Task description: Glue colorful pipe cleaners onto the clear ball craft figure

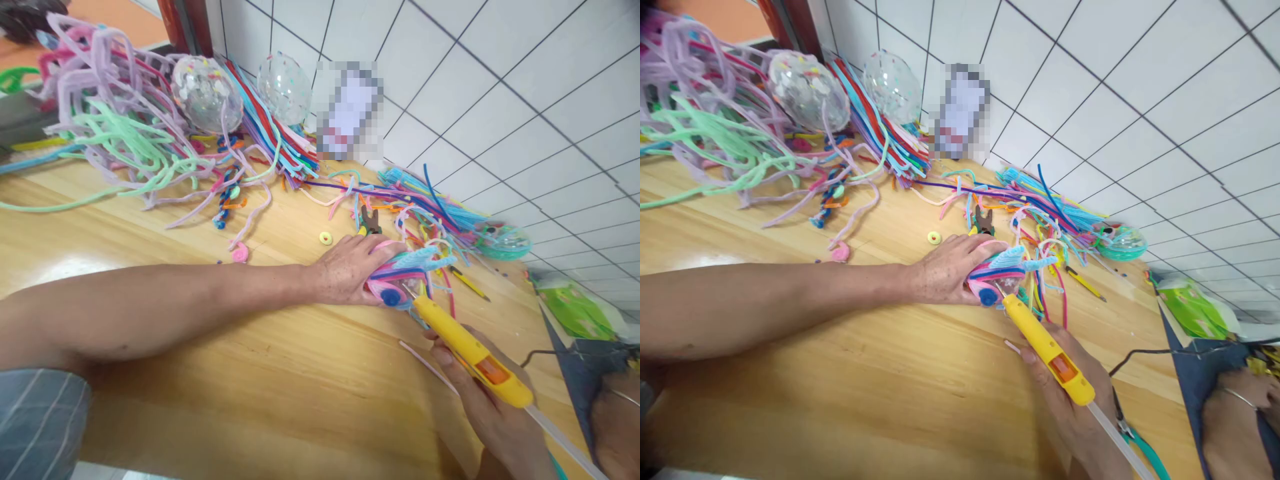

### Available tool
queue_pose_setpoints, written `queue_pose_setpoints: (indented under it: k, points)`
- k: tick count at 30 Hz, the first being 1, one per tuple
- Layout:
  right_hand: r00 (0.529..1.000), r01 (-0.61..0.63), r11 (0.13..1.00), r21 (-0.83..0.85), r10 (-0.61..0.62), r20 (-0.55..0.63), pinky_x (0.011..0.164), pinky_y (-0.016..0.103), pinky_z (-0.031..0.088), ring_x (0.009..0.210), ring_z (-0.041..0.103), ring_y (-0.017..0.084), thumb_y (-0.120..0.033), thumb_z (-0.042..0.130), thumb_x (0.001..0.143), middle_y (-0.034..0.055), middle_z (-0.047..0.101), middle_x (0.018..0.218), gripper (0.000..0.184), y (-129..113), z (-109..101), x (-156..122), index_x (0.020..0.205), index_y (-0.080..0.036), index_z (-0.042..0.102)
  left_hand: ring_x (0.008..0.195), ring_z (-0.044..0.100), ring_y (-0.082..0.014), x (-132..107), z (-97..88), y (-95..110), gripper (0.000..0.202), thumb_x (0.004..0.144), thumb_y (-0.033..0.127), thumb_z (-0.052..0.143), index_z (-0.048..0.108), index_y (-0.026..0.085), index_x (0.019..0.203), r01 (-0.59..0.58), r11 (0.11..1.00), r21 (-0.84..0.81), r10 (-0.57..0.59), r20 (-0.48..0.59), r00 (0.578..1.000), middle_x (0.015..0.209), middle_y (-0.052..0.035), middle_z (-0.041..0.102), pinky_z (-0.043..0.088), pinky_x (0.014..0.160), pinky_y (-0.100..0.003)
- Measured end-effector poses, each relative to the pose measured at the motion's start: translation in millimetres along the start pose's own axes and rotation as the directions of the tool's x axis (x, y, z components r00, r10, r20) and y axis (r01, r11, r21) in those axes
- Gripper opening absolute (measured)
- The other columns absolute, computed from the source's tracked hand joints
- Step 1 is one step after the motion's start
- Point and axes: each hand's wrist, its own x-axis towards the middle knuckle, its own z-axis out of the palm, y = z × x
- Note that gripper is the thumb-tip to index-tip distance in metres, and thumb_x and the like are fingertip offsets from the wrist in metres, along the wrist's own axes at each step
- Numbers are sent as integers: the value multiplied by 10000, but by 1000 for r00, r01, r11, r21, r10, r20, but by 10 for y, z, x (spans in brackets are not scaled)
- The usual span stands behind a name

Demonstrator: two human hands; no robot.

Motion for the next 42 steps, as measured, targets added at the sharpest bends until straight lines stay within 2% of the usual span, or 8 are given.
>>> queue_pose_setpoints:
  k: [4,9,15,20,26,32,37,42]
  points:
    - [1000,5,1000,-17,-5,2,541,227,604,665,790,200,-338,748,976,-35,803,809,53,63,7,-44,958,-308,788,1391,650,-395,-6,7,0,907,945,575,825,443,168,1660,-9,1000,7,9,-18,1000,1588,-217,614,560,1126,-531]
    - [1000,-12,1000,-25,12,4,481,236,566,582,746,194,-376,749,968,-49,780,750,88,12,32,5,907,-314,765,1390,648,-409,-9,20,-10,919,948,601,806,431,175,1671,-11,1000,14,11,-21,1000,1587,-224,606,564,1111,-553]
    - [1000,-12,1000,-28,12,23,505,238,571,610,753,195,-377,735,977,-57,770,758,109,-28,47,47,883,-338,773,1395,644,-402,-3,31,-5,886,959,583,795,436,187,1666,-3,1000,13,3,-28,1000,1583,-224,609,558,1118,-545]
    - [999,23,999,-39,-21,49,495,219,537,588,730,170,-325,720,994,-58,756,757,116,-3,37,38,880,-314,738,1381,653,-397,-6,34,-4,878,959,579,805,444,188,1657,-10,1000,5,11,-35,999,1574,-223,616,560,1118,-544]
    - [999,45,998,-44,-44,26,478,209,515,552,705,153,-311,718,990,-56,734,715,157,-61,71,87,835,-284,704,1363,661,-397,-7,35,-5,882,959,587,811,452,178,1654,-17,1000,16,18,-39,999,1573,-218,620,569,1107,-546]
    - [997,66,996,-52,-65,32,456,218,486,517,668,147,-310,711,999,-71,704,692,147,-94,79,108,854,-300,688,1385,650,-399,-6,33,-2,889,962,568,809,437,177,1669,-11,1000,19,11,-34,999,1584,-217,613,570,1109,-549]
    - [998,29,999,-44,-27,49,446,235,461,493,629,148,-350,722,1000,-78,687,686,189,-45,80,70,831,-308,649,1364,661,-396,-3,36,5,874,968,569,806,455,162,1657,-17,999,28,19,-38,999,1577,-215,615,573,1100,-544]
    - [995,-50,996,-77,56,82,457,274,449,505,622,172,-432,708,1003,-52,705,709,224,57,72,-23,823,-304,671,1382,652,-398,-9,27,8,890,953,558,820,441,183,1665,-9,1000,12,9,-32,999,1575,-214,618,564,1108,-542]
